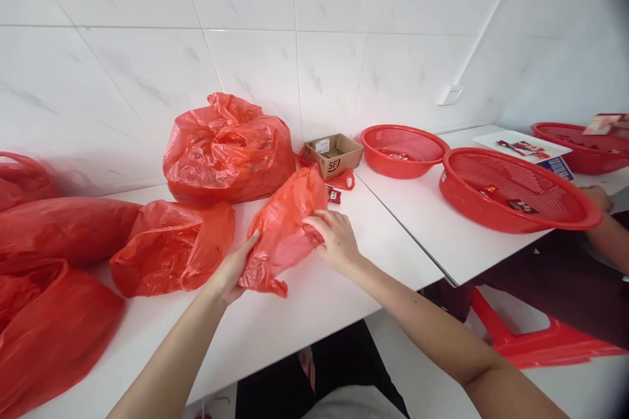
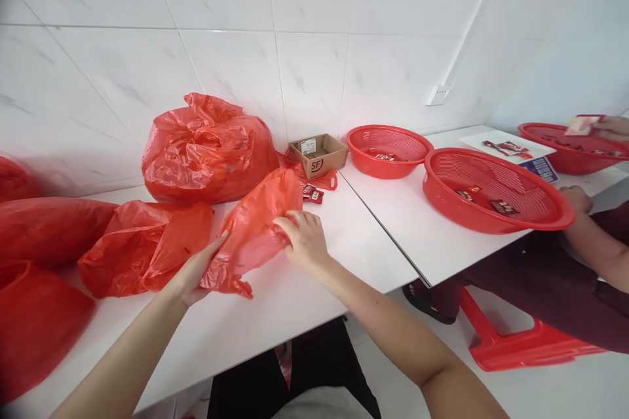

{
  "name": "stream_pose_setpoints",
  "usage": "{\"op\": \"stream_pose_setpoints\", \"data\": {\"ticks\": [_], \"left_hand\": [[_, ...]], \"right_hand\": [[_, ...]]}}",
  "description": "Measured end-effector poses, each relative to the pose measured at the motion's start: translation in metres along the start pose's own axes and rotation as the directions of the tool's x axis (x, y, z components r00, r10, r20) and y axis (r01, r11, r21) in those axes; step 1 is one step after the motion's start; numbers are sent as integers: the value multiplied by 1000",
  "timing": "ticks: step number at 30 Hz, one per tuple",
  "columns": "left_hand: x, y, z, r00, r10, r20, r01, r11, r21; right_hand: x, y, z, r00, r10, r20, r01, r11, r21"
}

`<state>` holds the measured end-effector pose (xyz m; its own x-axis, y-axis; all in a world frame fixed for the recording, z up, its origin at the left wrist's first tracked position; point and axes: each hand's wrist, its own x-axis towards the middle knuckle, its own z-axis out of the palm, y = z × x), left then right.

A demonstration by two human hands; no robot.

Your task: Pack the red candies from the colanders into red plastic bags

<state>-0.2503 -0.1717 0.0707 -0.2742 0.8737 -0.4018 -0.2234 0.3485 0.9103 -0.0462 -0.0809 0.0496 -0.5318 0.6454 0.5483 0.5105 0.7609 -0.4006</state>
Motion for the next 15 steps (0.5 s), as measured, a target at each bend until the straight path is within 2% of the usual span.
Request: {"op": "stream_pose_setpoints", "data": {"ticks": [2, 5, 7, 8, 9, 10, 11, 12, 13, 14, 15], "left_hand": [[4, 3, -11, 999, -43, -25, 44, 999, 30], [10, 13, -29, 975, 84, -204, -58, 990, 127], [6, 18, -27, 921, 232, -314, -183, 967, 177], [2, 19, -20, 869, 344, -356, -276, 934, 228], [-4, 18, -9, 791, 488, -369, -383, 865, 323], [-10, 15, 5, 697, 630, -342, -476, 763, 437], [-15, 11, 20, 562, 794, -230, -557, 569, 605], [-17, 6, 34, 478, 877, -44, -579, 353, 735], [-17, 1, 46, 432, 893, 124, -560, 159, 813], [-14, -3, 53, 418, 877, 236, -510, 12, 860], [-9, -5, 56, 434, 858, 274, -437, -65, 897]], "right_hand": [[12, 21, -9, 992, 102, 71, -112, 980, 162], [26, 46, -36, 959, 261, 111, -283, 874, 395], [30, 52, -48, 927, 354, 121, -371, 827, 422], [32, 51, -52, 917, 382, 119, -396, 824, 405], [33, 47, -53, 915, 386, 116, -400, 831, 387], [33, 42, -52, 922, 370, 113, -384, 843, 377], [34, 34, -51, 933, 339, 119, -358, 850, 386], [35, 26, -50, 942, 306, 139, -336, 846, 414], [35, 19, -49, 946, 274, 174, -324, 828, 458], [35, 12, -51, 943, 247, 222, -328, 799, 505], [35, 7, -54, 935, 219, 279, -342, 769, 541]]}}
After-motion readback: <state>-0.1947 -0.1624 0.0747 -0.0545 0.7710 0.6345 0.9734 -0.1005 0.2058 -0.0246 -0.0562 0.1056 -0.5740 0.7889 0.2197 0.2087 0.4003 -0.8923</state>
